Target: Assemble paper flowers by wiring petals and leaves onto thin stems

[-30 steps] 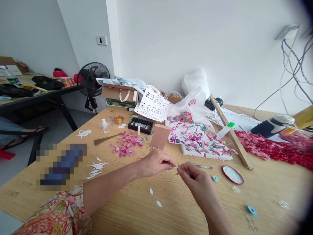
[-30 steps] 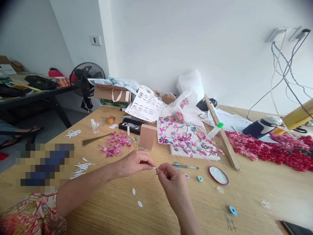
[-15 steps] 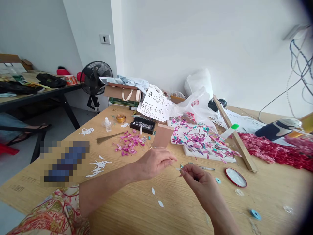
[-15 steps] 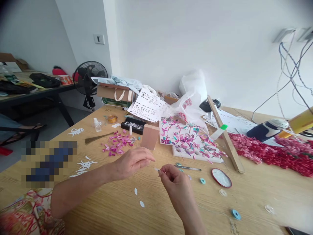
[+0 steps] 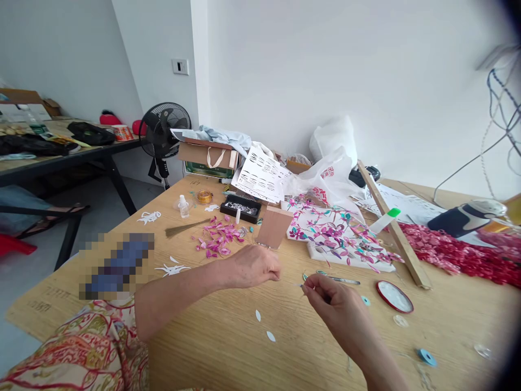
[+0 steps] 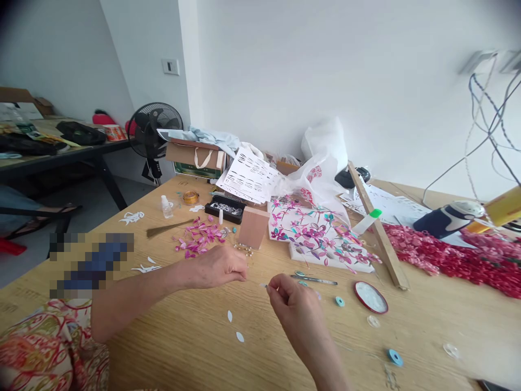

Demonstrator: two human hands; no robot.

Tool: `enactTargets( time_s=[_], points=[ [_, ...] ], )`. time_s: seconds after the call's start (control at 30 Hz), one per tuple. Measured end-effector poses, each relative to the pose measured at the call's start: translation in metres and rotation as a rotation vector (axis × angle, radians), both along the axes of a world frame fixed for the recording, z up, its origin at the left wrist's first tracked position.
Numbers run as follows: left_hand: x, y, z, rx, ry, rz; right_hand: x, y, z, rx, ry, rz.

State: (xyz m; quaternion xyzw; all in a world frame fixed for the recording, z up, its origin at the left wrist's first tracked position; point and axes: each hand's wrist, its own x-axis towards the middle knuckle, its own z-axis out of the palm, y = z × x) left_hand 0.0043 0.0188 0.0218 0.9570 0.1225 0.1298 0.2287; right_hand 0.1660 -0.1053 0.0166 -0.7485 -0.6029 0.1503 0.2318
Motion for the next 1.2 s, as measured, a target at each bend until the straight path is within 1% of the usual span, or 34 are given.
enactTargets(
  time_s=[0.1,0.17,0.2,0.23,0.27,0.33,0.4,0.43,0.5,0.57,0.63,0.8,1.03,1.2],
  points=[
    [-0.012,0.013,-0.001,0.082,0.037,0.093,0.001,-0.001,0.005,0.022,-0.053,-0.022],
    [-0.020,0.019,0.003,0.115,0.056,0.209,0.003,-0.002,0.007,0.037,-0.051,-0.041],
    [-0.023,0.019,0.007,0.119,0.022,0.258,0.003,-0.003,0.007,0.041,-0.043,-0.048],
    [-0.025,0.016,0.011,0.113,-0.062,0.308,0.004,-0.003,0.008,0.041,-0.030,-0.049],
    [-0.025,0.010,0.016,0.085,-0.186,0.343,0.003,-0.003,0.007,0.038,-0.017,-0.045],
    [-0.022,-0.008,0.023,0.008,-0.385,0.314,0.002,-0.002,0.006,0.035,-0.006,-0.036],
    [-0.014,-0.028,0.024,-0.051,-0.419,0.210,-0.001,-0.001,0.005,0.048,-0.012,-0.023],
    [-0.008,-0.036,0.022,-0.071,-0.384,0.157,-0.002,-0.001,0.004,0.059,-0.017,-0.017],
    [0.003,-0.043,0.015,-0.085,-0.297,0.118,-0.003,-0.001,0.004,0.074,-0.021,-0.001],
    [0.011,-0.042,0.007,-0.101,-0.202,0.126,-0.003,-0.002,0.004,0.072,-0.014,0.011],
    [0.017,-0.037,0.000,-0.145,-0.168,0.140,-0.002,-0.003,0.005,0.064,-0.003,0.014],
    [0.020,-0.031,-0.008,-0.329,-0.202,0.141,-0.001,-0.002,0.000,0.072,0.039,0.008],
    [0.024,-0.033,-0.020,-0.543,-0.285,0.254,-0.002,-0.001,-0.004,0.063,0.076,-0.001],
    [0.024,-0.034,-0.025,-0.698,-0.288,0.313,-0.005,0.000,-0.006,0.086,0.102,-0.016]
  ],
)
